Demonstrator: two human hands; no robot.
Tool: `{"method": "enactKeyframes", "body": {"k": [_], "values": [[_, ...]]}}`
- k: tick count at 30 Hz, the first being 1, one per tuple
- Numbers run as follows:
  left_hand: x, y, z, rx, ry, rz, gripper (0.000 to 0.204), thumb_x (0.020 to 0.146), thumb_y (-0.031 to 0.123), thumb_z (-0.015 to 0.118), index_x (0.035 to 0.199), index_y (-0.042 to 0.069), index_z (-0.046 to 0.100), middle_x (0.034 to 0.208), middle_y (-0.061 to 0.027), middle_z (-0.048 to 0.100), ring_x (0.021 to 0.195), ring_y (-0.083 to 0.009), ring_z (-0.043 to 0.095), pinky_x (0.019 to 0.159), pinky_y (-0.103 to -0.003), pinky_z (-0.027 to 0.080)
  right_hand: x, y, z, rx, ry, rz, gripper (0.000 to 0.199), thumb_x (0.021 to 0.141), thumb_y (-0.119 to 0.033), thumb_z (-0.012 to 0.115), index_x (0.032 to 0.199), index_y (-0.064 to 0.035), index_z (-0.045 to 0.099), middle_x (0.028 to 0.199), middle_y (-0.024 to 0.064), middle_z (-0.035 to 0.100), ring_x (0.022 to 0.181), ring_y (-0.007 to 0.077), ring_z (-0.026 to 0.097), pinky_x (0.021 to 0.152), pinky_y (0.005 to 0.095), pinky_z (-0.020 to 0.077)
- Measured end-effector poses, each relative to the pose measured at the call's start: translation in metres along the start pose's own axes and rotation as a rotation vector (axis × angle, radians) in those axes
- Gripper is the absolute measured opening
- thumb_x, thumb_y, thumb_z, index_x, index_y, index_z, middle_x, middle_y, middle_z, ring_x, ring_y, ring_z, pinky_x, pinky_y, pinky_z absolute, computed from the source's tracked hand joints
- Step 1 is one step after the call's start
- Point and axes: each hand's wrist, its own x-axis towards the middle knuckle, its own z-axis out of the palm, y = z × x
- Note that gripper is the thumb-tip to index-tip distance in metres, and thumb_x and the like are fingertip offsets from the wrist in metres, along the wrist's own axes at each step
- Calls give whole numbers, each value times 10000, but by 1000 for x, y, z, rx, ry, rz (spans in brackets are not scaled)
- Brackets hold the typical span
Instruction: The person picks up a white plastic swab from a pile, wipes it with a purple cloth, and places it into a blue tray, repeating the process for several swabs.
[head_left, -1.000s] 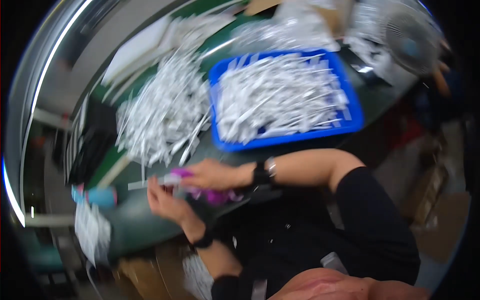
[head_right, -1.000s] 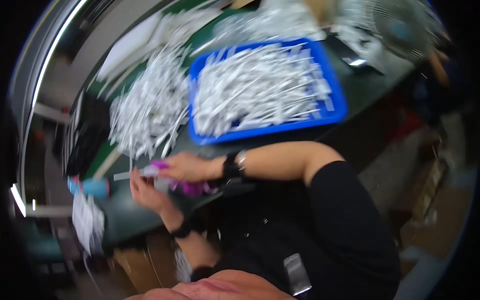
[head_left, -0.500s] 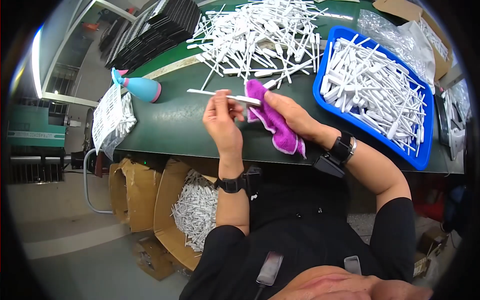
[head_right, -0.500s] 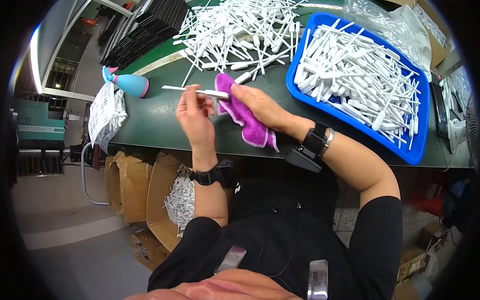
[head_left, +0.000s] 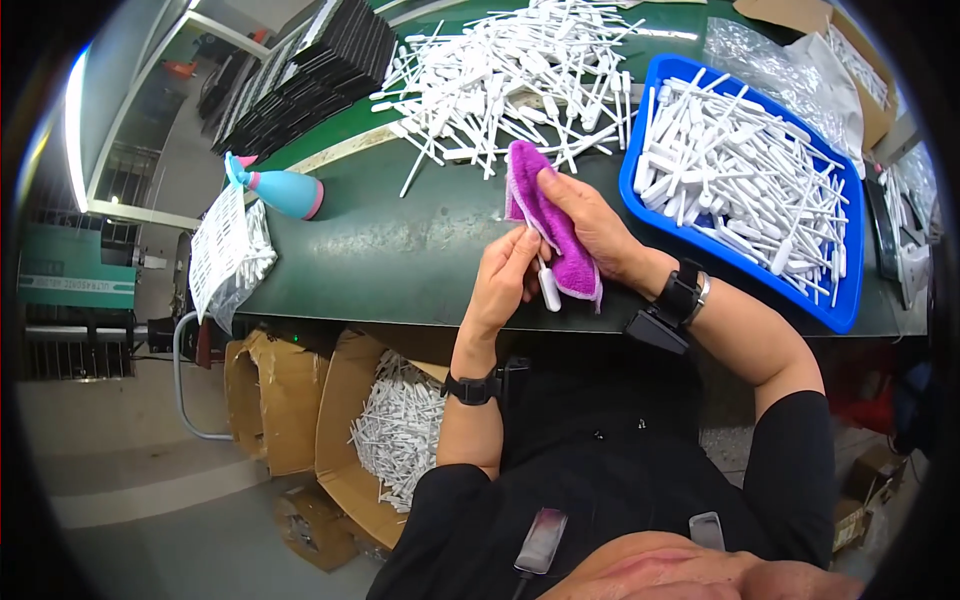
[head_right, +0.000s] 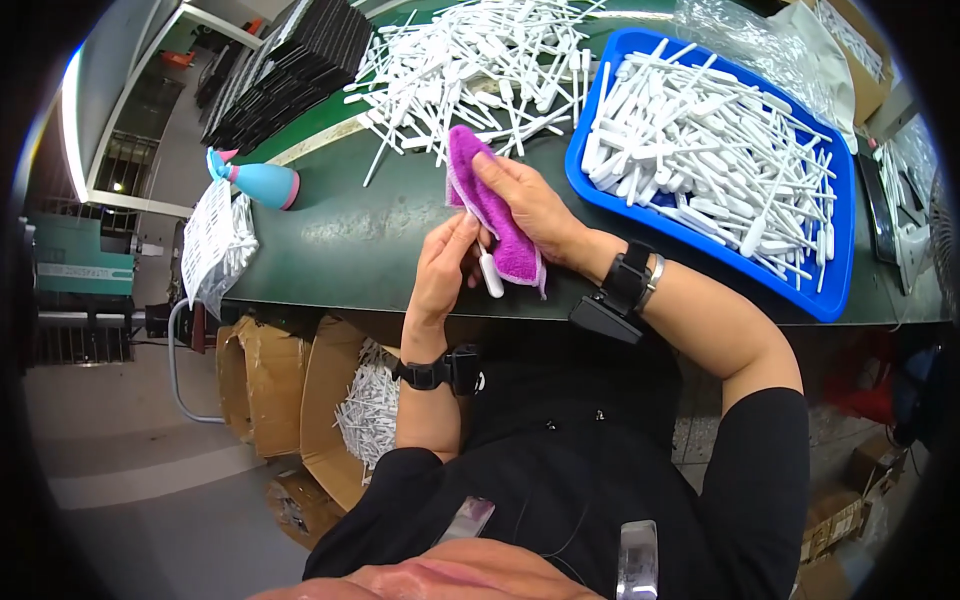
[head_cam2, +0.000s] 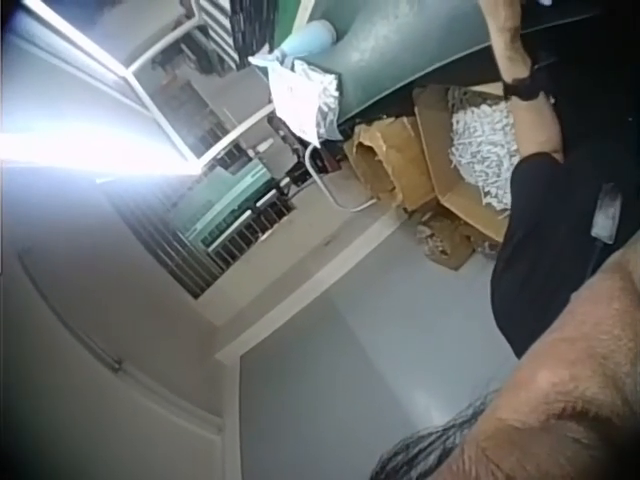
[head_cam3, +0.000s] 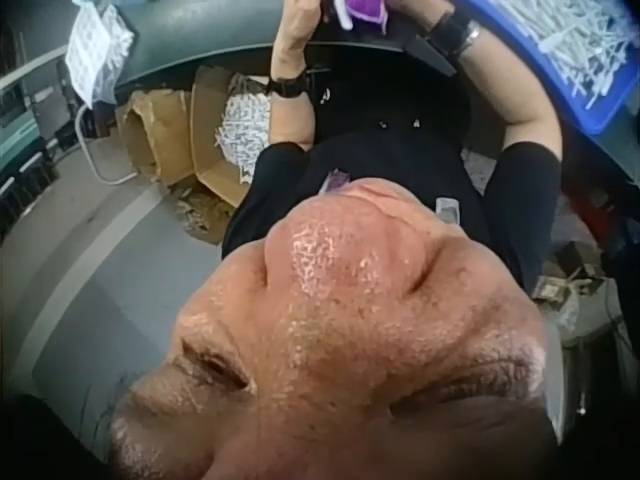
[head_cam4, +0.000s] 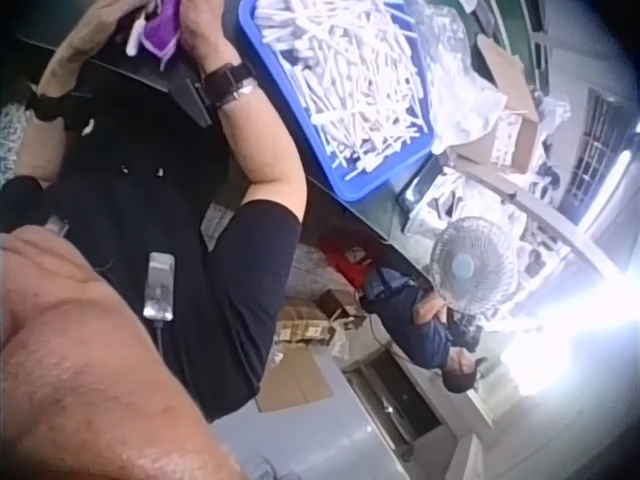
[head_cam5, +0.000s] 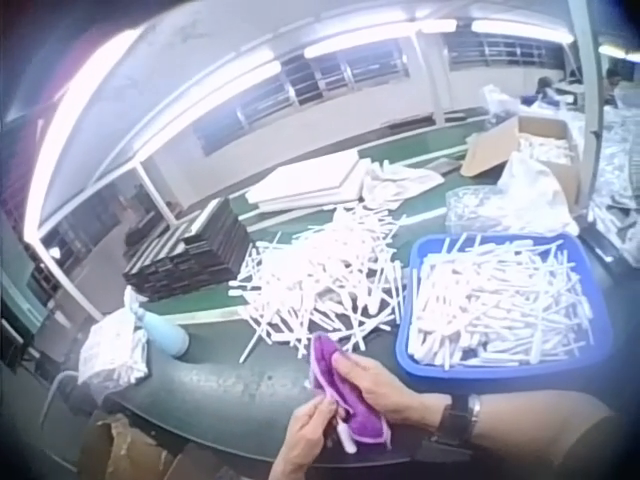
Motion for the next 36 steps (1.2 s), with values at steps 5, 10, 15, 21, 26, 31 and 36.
{"method": "enactKeyframes", "body": {"k": [5,10,15,21,26,31,36], "values": [[-14,9,10,533,-191,14,350,974,248,441,757,6,571,690,6,560,586,-73,477,547,-221,378,15,15,-21,-87,141,-101,316,968,-352,481,1014,-46,545,776,15,560,609,72,522,551,237,451],[-30,67,31,344,-229,-55,280,946,176,495,773,-28,579,668,-30,580,628,-87,494,579,-250,404,7,3,-21,-230,253,-76,259,943,-313,547,1020,-66,557,785,-14,547,602,60,502,541,228,425],[40,103,91,546,-177,354,252,896,207,550,807,-13,637,626,-94,613,594,-188,585,551,-319,436,7,38,-19,-215,36,-534,232,929,-291,567,938,-59,567,782,3,542,750,75,539,619,219,441],[111,87,142,689,-210,576,263,862,255,555,808,22,664,717,-179,630,679,-365,604,624,-414,469,11,14,-21,-212,12,-5,266,940,-305,559,1046,-61,564,769,-56,549,668,27,500,575,209,420],[113,89,102,752,-13,708,239,853,250,600,895,30,684,684,-119,643,592,-234,602,605,-325,476,21,30,-32,-638,71,-740,281,956,-330,525,1027,-62,570,779,-45,561,658,23,501,572,198,410],[146,82,0,1152,300,620,193,827,218,612,919,75,704,758,-106,657,683,-288,628,650,-356,487,1,2,-3,-312,61,-36,259,957,-290,505,950,-45,588,758,-18,577,659,44,498,613,211,407],[171,56,-10,1469,222,576,181,793,206,641,942,135,715,868,-103,630,813,-288,629,696,-380,498,1,6,-10,-309,53,-44,277,957,-308,499,941,-45,584,771,-15,579,668,41,496,605,208,404]]}}
